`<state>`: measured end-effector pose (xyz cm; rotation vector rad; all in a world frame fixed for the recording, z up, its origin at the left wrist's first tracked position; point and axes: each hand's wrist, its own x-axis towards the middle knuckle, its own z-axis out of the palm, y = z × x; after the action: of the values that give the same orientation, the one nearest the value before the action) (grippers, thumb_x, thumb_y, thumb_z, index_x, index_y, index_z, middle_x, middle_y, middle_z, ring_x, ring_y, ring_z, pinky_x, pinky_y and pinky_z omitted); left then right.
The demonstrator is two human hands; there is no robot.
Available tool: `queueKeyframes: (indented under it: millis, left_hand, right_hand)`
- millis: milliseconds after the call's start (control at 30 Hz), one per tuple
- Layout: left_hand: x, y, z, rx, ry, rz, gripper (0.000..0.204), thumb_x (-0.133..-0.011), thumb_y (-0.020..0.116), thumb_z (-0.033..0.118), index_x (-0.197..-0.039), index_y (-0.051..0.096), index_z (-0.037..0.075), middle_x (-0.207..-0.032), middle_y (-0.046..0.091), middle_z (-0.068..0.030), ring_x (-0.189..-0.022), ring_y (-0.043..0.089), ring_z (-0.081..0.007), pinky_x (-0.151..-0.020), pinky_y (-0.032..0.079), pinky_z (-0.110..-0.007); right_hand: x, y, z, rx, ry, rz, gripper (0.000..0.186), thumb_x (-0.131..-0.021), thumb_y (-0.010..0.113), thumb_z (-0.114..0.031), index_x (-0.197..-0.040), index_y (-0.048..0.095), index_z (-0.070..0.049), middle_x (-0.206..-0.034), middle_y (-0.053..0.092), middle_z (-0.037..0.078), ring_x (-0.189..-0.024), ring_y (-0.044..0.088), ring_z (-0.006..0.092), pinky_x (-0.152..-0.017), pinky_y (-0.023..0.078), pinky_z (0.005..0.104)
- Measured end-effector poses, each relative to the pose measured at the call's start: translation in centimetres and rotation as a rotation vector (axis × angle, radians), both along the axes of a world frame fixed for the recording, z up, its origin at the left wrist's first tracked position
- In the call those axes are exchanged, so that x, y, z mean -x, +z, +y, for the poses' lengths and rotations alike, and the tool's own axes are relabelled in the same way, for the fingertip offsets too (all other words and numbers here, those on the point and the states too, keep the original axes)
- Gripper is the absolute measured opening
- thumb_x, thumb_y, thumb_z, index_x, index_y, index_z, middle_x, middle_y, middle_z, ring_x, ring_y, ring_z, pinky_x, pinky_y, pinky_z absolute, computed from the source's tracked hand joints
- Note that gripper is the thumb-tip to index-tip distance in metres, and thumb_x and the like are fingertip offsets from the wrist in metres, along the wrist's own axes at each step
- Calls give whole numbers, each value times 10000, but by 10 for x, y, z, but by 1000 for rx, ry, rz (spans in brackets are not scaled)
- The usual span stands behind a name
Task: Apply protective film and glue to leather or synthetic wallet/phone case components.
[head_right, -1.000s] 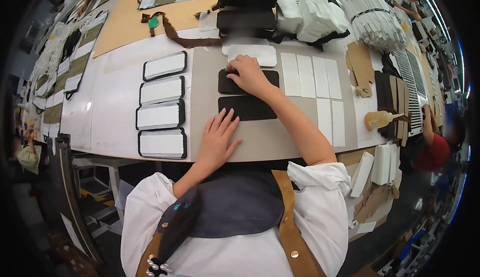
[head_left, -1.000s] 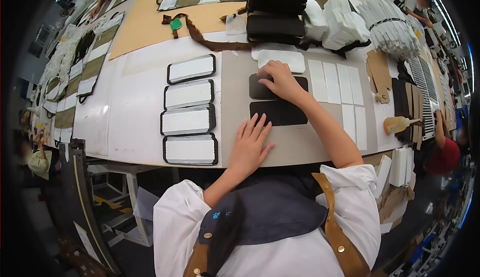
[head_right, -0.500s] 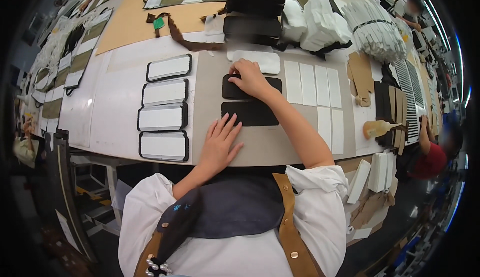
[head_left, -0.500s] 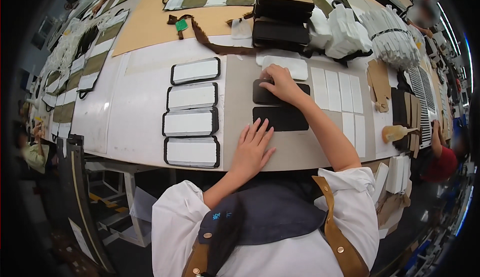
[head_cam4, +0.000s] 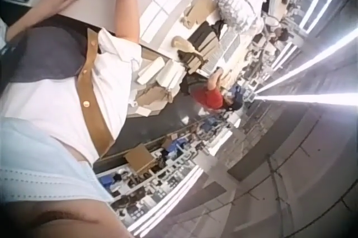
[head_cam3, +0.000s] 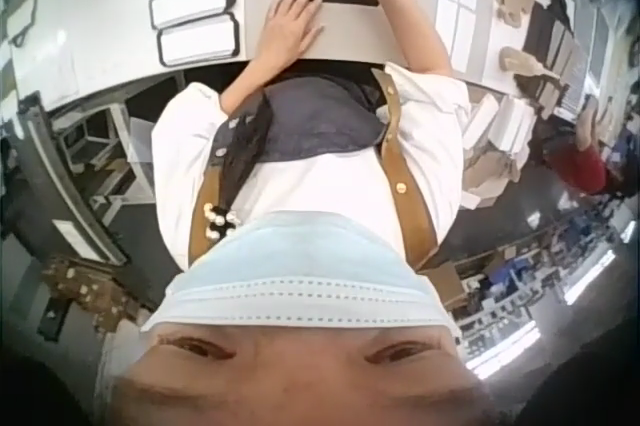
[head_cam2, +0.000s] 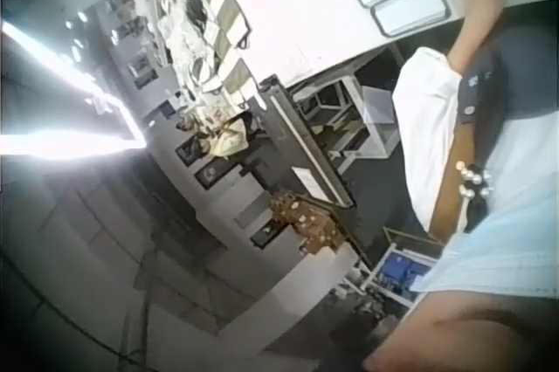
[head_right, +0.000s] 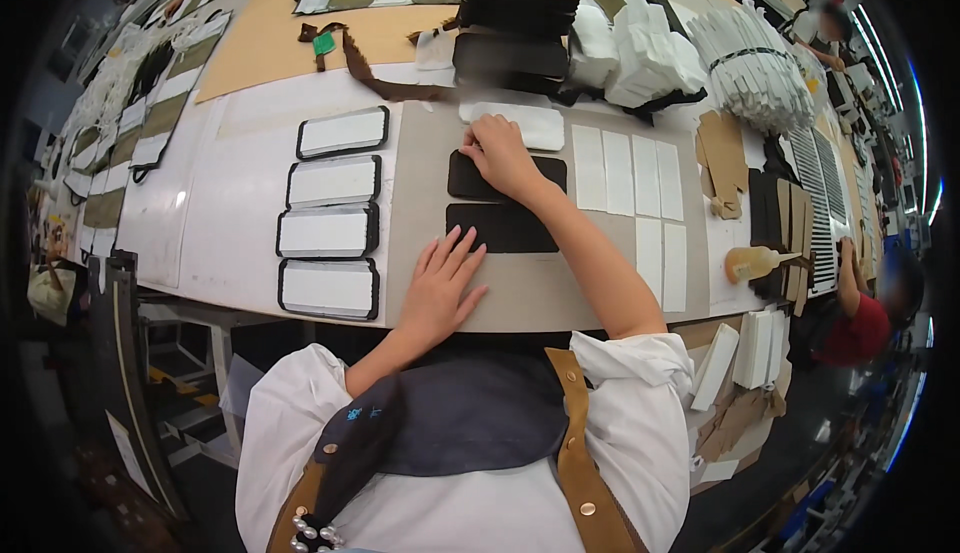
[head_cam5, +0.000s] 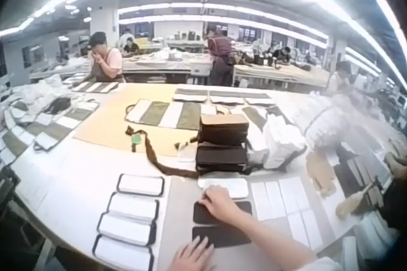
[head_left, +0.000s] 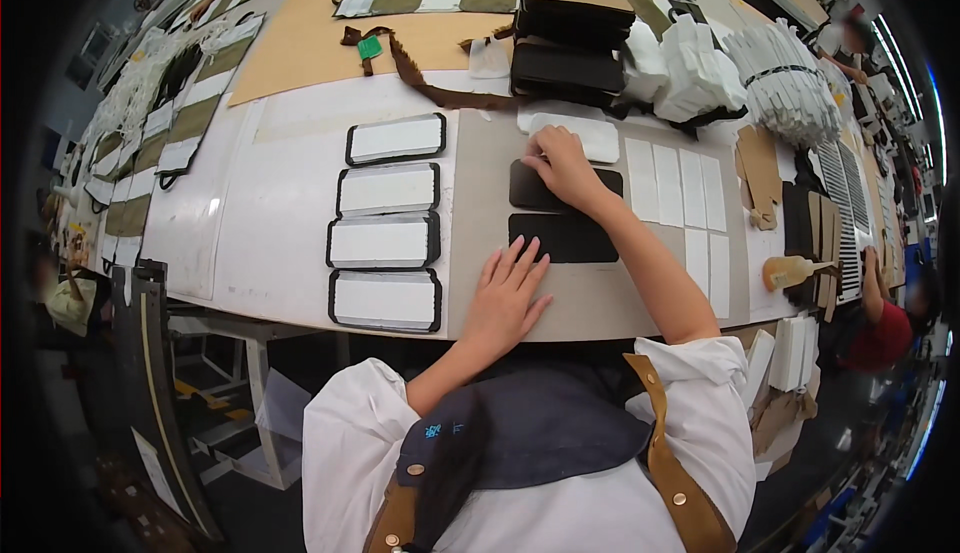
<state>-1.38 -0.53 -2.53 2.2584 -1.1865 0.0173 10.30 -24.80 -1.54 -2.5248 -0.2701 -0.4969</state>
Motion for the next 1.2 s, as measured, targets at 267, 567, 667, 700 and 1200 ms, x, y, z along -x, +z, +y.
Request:
queueKeyframes:
  millis: [267,567,667,700,1200]
  left_hand:
    - [0,1,0,-13,8,-11,595,-977,687,298,-1495,533,50,-1625,435,-157,-1531,353,-353,-1251,258,-513]
    - [2,1,0,-2,12,-17,569,-990,670,299,-1483,542,46,-1616,444,-158,-1530,354,-348,-1249,260,-515]
    - [1,1,0,-6,13,-20,567,-990,671,299,-1481,543,45,-1616,443,-157,-1532,351,-346,-1249,262,-515]
    - [1,1,0,-6,12,-20,567,-990,671,299,-1481,543,45,-1616,443,-157,-1532,351,-346,-1249,262,-515]
    - [1,-1,1,-4,16,-26,571,-985,678,305,-1481,544,54,-1615,445,-150,-1535,348,-342,-1251,259,-512]
  right_hand:
    - [22,20,1,-75,67,15,214,-818,825,-104,-910,632,-88,-881,652,49,-935,602,265,-985,381,412]
    - [21,16,-3,76,134,-114,194,-792,836,-116,-842,650,-86,-853,649,40,-916,612,246,-988,387,424]
    - [22,16,-3,105,149,-156,187,-803,831,-109,-837,648,-91,-866,650,19,-906,618,221,-987,377,413]
    - [22,15,-4,114,160,-176,188,-809,830,-105,-838,644,-95,-883,654,0,-896,617,205,-985,366,400]
    - [26,20,-3,199,163,-201,89,-877,783,-128,-879,699,-100,-939,694,-14,-931,644,183,-1004,382,419]
